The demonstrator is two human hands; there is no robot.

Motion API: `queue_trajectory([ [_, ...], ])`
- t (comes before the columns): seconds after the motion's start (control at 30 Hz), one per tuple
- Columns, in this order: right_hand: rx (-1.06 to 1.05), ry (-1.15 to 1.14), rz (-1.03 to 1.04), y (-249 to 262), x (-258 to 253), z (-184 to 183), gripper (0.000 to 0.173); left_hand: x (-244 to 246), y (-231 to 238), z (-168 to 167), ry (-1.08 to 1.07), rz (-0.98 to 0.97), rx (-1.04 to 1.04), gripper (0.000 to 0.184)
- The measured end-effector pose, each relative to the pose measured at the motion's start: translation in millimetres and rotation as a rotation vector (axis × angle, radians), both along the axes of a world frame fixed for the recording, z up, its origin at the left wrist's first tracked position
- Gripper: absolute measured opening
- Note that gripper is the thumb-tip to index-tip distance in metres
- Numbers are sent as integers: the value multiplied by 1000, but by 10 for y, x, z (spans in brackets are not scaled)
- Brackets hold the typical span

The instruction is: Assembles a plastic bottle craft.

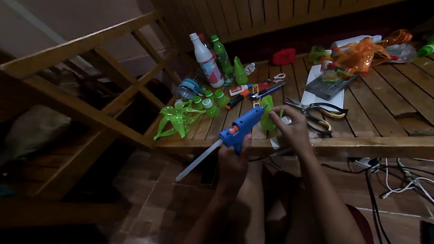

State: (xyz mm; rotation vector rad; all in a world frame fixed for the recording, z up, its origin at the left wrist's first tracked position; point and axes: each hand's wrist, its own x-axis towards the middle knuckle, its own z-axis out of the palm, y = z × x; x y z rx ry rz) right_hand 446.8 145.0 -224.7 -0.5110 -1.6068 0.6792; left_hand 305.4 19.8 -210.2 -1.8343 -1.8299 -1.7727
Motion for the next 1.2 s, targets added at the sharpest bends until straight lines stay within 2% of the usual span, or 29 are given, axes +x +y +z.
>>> queue_trajectory([
  [0.53, -5, 7, 1, 4, -3, 2, 14, 11, -4, 23, 39, 28, -16, 39],
  [0.67, 8, 14, -3, 17, -7, -9, 15, -22, 24, -9, 75, 62, 51, 41],
  [0.77, -8, -2, -5, -4, 0, 13, 13, -104, -11, 8, -69, -14, 135, 35],
  [0.87, -8, -8, -3, -3, 8, 5, 14, -292, -53, 164, -159, -15, 157, 34],
  [0.93, -21, -12, 2, -10, 19, 10, 15, -490, -63, 298, -202, 29, 21, 31],
  [1.03, -34, -24, 5, -10, 21, 14, 16, -751, 15, 437, -541, -11, -278, 30],
  [1.1, -51, -29, 4, -10, 23, 19, 16, -812, 132, 400, -695, 16, -368, 33],
  [1.2, -63, -34, -3, -21, 25, 35, 17, -767, 248, 325, -755, 27, -427, 30],
])
